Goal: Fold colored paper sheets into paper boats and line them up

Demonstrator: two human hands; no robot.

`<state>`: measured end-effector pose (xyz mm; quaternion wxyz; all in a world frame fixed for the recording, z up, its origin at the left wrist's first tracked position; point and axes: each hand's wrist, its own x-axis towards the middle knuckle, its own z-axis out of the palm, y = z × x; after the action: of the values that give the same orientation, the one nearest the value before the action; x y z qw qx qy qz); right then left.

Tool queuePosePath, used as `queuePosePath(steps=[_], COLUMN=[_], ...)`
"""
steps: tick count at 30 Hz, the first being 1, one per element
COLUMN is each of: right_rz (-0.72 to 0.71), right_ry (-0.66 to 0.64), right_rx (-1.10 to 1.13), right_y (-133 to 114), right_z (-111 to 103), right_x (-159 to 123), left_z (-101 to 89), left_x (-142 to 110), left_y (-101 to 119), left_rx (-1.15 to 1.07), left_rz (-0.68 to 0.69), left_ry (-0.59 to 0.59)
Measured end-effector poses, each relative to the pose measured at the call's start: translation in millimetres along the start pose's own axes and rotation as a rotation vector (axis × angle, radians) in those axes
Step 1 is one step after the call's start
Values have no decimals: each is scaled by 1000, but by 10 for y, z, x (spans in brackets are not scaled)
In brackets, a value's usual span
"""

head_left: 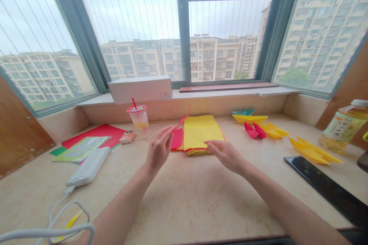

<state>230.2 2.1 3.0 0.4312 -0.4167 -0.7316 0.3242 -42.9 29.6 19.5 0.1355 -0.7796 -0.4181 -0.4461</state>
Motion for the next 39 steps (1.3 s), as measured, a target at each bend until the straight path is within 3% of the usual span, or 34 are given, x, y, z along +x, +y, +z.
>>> queuePosePath(steps=[3, 7, 11, 16, 19, 22, 24, 27, 29, 33, 39], right_rz=[65, 119, 240, 299, 331, 352, 337, 285, 262, 281, 269], right_ry=[-109, -177, -115, -67, -8, 46, 41, -16, -44, -15, 99], right_rx=[295, 593, 631, 618, 713, 783, 809, 802, 782, 732, 670], right_y=[-9, -65, -135, -124, -92, -102, -124, -130, -103, -43, -42], right_z=[87, 123, 86, 82, 79, 54, 42, 52, 72, 92, 11], right_x=[-11, -33, -46, -34, -16, -6, -10, -27, -34, -19, 31], left_z=[54, 94, 27, 0, 64, 151, 199, 247, 261, 242, 198], left_x=[-49, -101, -100, -122, -152, -162, -153, -128, -111, -85, -91], left_y=[239, 526, 677, 692, 622, 524, 466, 417, 413, 450, 523], left_rx=[-28, -66, -101, -153, -171, -206, -330, -703, -928, -1131, -1237], left_rz=[209, 386, 435, 446, 260, -63, -270, -542, -645, -735, -810], left_ry=[-71, -233, -342, -485, -382, -175, -111, -167, -234, -276, -390])
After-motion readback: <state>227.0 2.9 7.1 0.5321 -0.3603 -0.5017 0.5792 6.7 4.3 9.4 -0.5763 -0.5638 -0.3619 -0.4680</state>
